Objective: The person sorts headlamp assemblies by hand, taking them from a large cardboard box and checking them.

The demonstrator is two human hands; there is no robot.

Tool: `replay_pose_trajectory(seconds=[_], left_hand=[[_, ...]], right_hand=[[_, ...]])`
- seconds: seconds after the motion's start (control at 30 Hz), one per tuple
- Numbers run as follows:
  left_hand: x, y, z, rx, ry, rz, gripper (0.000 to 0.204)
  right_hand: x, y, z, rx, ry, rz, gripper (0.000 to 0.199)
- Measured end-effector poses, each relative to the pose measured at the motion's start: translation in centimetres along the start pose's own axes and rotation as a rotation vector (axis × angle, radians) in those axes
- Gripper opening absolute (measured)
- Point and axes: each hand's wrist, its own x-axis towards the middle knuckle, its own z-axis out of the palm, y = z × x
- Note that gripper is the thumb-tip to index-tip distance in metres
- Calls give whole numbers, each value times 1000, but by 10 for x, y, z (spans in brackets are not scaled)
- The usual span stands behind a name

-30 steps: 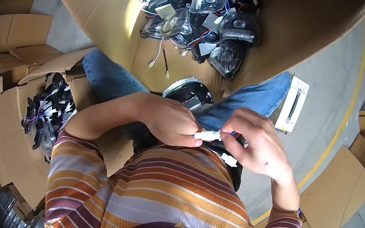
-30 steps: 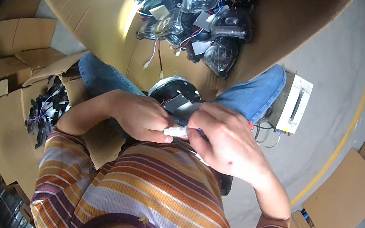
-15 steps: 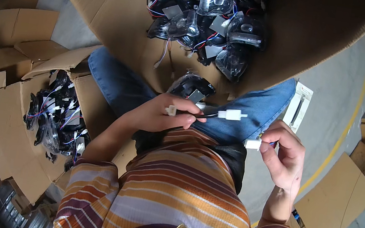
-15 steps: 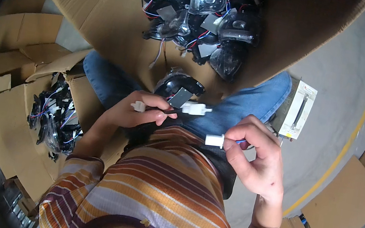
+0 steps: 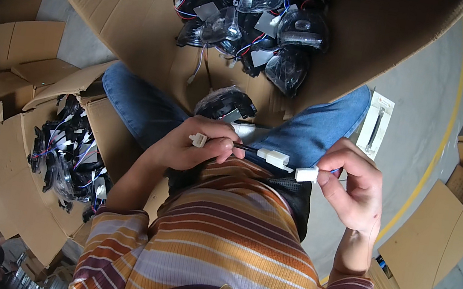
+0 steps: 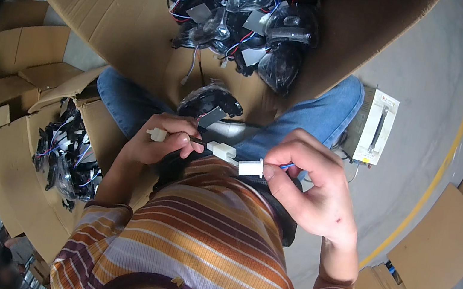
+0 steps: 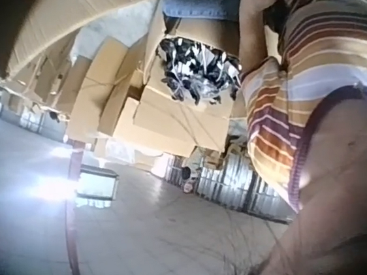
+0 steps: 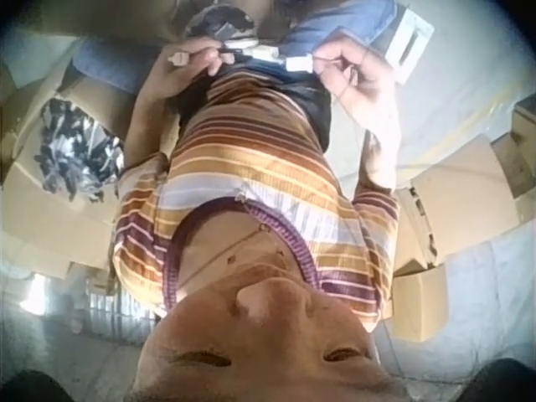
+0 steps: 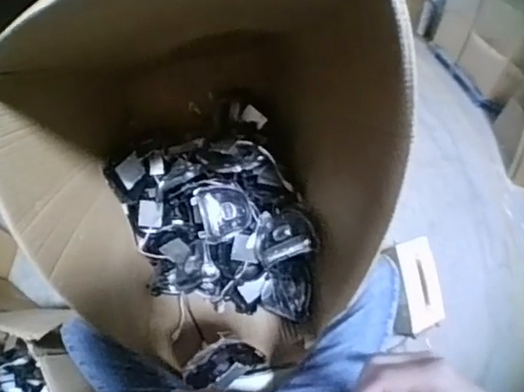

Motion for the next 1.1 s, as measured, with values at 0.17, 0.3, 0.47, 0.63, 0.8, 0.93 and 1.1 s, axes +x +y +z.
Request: replay_pose_trajectory(seconds=[0.17,0.3,0.47,0.63,0.8,0.93,1.1], left_hand=[[0,5,-5,-69,-30,-216,17],[3,4,0,39,28,-100,17],[8,0,-2,29,-9,-44,17],[11,-3,-2,126,14,24,11],[9,-4,-2,143,0,-15,9],[10,-2,-2,232,-3,18,8],[7,0,-1,208,-8,24,9]], right_hand=[[0,2,-2,-70,-38,-45,9],[2,2,-2,-84,-34,-59,9],[0,3,-3,-76,-21,-35,9],[0,3,-1,-97,-56,-48,8],[0,6,4,-152,-33,-80,8],[0,7,8,-161,-3,-92,8],[0,5,12,-275,-1,-7,8]])
